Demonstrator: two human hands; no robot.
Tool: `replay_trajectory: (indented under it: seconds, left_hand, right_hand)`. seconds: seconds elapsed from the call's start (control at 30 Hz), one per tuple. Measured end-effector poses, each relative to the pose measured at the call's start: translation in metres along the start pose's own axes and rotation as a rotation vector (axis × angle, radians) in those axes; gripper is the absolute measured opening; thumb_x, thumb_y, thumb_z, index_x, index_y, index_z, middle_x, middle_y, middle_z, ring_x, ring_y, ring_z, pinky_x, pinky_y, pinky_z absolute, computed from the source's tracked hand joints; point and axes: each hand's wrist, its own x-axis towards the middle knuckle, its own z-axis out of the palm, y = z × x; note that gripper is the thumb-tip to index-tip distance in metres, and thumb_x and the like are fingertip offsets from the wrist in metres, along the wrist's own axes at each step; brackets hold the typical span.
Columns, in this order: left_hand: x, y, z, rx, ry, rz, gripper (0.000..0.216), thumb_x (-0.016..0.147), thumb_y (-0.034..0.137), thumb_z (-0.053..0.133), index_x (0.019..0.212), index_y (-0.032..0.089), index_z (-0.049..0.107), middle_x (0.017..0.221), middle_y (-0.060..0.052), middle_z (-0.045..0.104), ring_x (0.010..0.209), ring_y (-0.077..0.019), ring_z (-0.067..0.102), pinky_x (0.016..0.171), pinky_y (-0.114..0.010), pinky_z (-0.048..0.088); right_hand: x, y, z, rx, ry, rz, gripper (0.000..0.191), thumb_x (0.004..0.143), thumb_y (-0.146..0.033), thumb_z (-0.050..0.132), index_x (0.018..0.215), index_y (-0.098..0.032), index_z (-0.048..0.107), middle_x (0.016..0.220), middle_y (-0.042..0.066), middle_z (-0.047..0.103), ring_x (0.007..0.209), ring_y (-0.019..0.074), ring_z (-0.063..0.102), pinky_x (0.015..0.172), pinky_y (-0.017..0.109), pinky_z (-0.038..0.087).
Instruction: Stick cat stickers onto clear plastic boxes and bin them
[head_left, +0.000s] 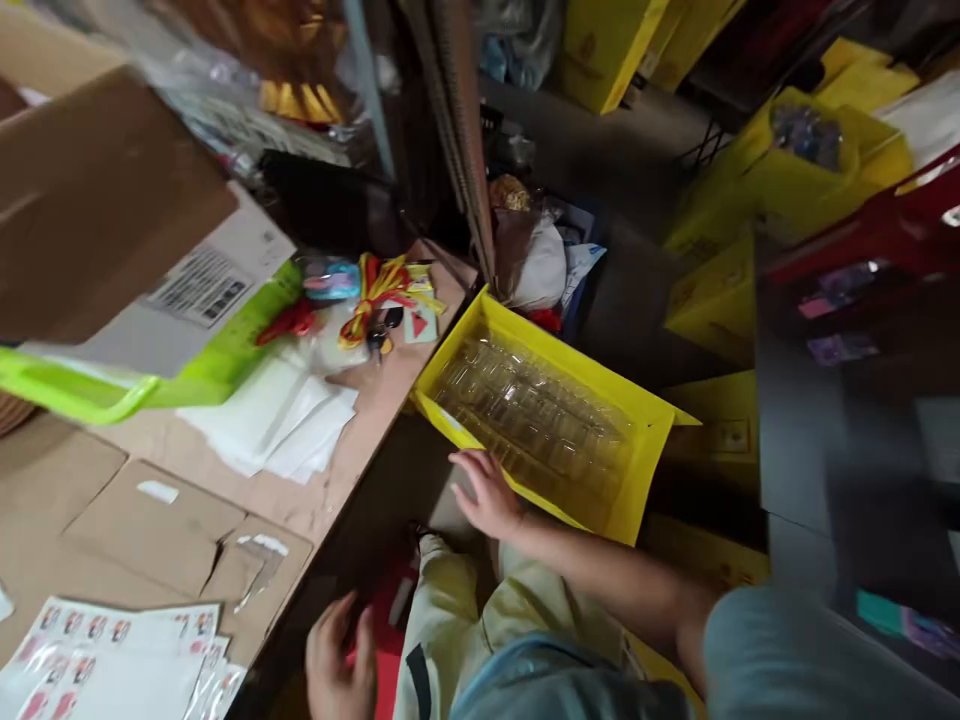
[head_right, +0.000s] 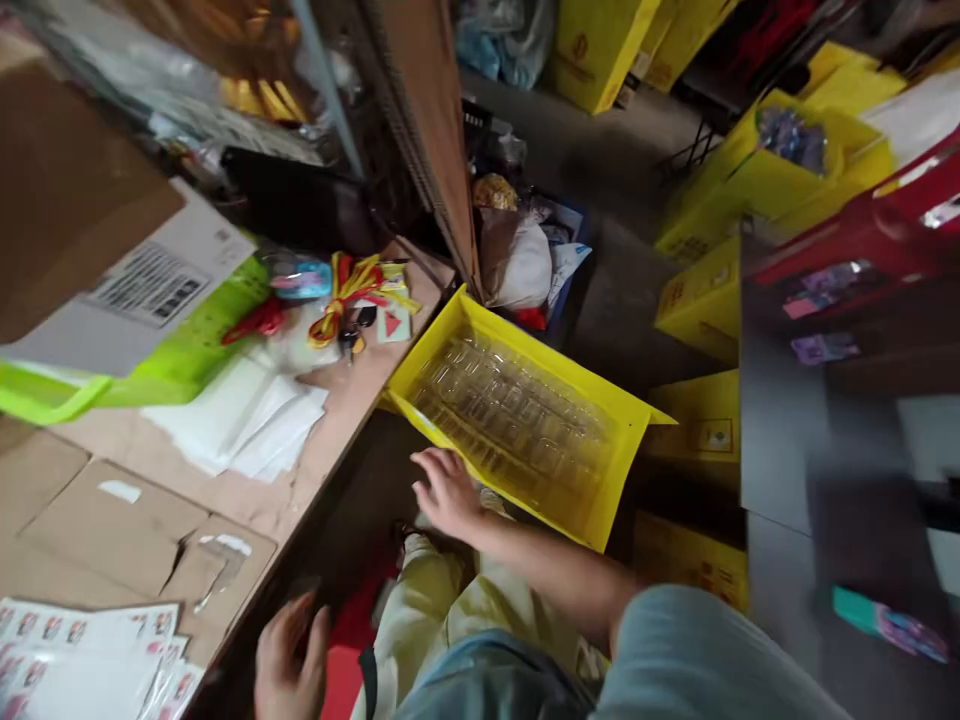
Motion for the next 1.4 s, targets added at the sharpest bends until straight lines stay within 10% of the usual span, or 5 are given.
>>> replay_trajectory:
  seconds: [0.33, 0.6, 0.83, 1.1, 1.4]
  left_hand:
    - [0.322, 0.136, 0.294, 0.471, -0.713, 0.581, 0.059, 0.082, 0.029, 0.058, 0.137, 0.013, 0.045, 0.149, -0.016, 0.039, 0.136, -0.0315, 0.037, 0.112, -0.043, 0.032]
    - [0.432, 0.129, 0.468, 0.672, -0.867, 0.680, 0.095, 0.071, 0.053, 0.067, 0.146, 0.008, 0.030, 0.151, -0.020, 0.034, 0.142, -0.0325, 0.026, 0.118, -0.042, 0.013]
    - [0.430, 0.135, 0.506, 0.807, -0.913, 0.656, 0.094, 0.065, 0.065, 0.066, 0.134, 0.005, 0.044, 0.135, -0.025, 0.049, 0.131, -0.0378, 0.040, 0.110, -0.045, 0.027]
    - [0.411, 0.153, 0.531, 0.830, -0.912, 0.625, 0.075, 0.069, 0.032, 0.071, 0.138, 0.021, 0.042, 0.138, -0.018, 0.051, 0.130, -0.0436, 0.038, 0.104, -0.073, 0.015]
    - [0.396, 0.161, 0.505, 0.756, -0.893, 0.675, 0.066, 0.073, 0.032, 0.067, 0.134, 0.018, 0.048, 0.135, -0.016, 0.052, 0.131, -0.0425, 0.036, 0.110, -0.063, 0.015]
  right_hand:
    - [-0.006, 0.310, -0.024, -0.226, 0.019, 0.766, 0.072, 0.078, -0.024, 0.064, 0.141, -0.006, 0.035, 0.133, 0.023, 0.049, 0.124, 0.0326, 0.046, 0.100, 0.046, 0.038]
    - [-0.027, 0.469, -0.032, -0.380, -0.024, 0.818, 0.085, 0.070, -0.022, 0.072, 0.142, -0.008, 0.030, 0.140, 0.023, 0.045, 0.131, 0.0339, 0.038, 0.109, 0.044, 0.026]
    - [0.000, 0.481, 0.008, -0.414, -0.015, 0.816, 0.079, 0.074, -0.025, 0.072, 0.139, -0.008, 0.032, 0.128, 0.022, 0.052, 0.118, 0.0336, 0.047, 0.102, 0.043, 0.030]
    - [0.011, 0.501, 0.002, -0.401, -0.042, 0.762, 0.071, 0.076, -0.029, 0.074, 0.135, -0.015, 0.038, 0.122, 0.018, 0.058, 0.096, 0.0299, 0.059, 0.084, 0.038, 0.040]
    - [-0.006, 0.483, -0.011, -0.381, -0.012, 0.721, 0.052, 0.081, -0.027, 0.066, 0.126, -0.008, 0.047, 0.116, 0.022, 0.060, 0.107, 0.0326, 0.055, 0.092, 0.040, 0.041]
